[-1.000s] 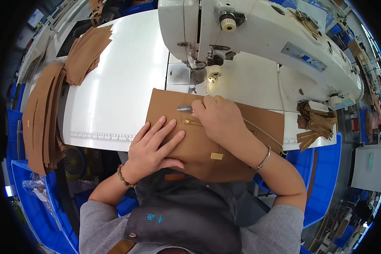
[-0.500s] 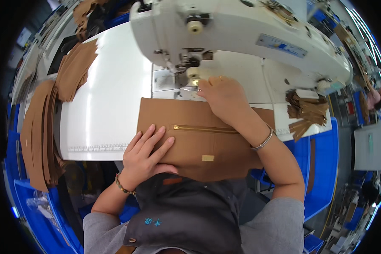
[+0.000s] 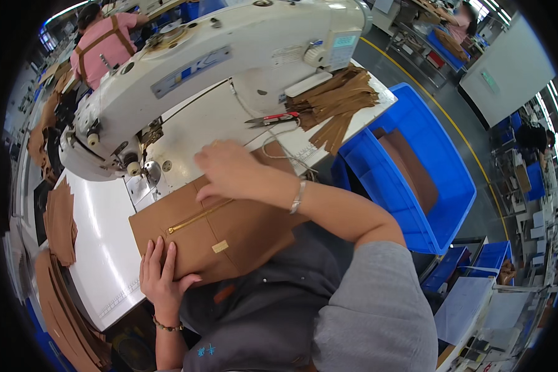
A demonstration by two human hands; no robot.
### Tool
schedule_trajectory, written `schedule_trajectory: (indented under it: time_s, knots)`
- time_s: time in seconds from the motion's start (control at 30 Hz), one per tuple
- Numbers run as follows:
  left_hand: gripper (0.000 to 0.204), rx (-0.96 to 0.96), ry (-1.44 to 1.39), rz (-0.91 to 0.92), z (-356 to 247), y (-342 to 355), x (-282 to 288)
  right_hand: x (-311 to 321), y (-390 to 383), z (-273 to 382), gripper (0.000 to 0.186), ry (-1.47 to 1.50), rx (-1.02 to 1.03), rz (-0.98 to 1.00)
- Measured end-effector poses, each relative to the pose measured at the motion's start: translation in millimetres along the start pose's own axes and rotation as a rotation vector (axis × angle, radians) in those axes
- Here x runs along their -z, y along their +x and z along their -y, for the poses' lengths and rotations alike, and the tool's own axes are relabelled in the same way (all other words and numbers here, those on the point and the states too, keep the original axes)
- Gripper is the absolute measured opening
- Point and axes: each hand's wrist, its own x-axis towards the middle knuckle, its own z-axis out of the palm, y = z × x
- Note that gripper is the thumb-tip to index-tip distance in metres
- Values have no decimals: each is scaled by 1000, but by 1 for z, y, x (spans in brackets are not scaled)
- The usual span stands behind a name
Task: Sewing pieces of leather and a zipper using a commercial sewing machine to assemble a leather bag.
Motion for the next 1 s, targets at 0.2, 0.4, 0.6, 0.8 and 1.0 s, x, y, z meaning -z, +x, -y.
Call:
schedule_trajectory:
  time_s: [0.2, 0.4, 0.6, 0.8, 1.0]
  knots:
    - [109, 34, -33, -78, 7, -9, -1, 45, -21, 39, 27, 158, -11, 211]
    - [109, 75, -19, -182, 9, -16, -9, 236, -158, 21, 17, -295, -525, -423]
    - [107, 97, 11, -138, 5, -13, -8, 305, -267, -35, 14, -999, -801, -620]
    - [105, 112, 15, -93, 6, -13, -8, 273, -342, -100, 21, -731, -1168, -168]
    - [104, 127, 41, -66, 3, -11, -8, 241, -318, -165, 19, -606, -1083, -288]
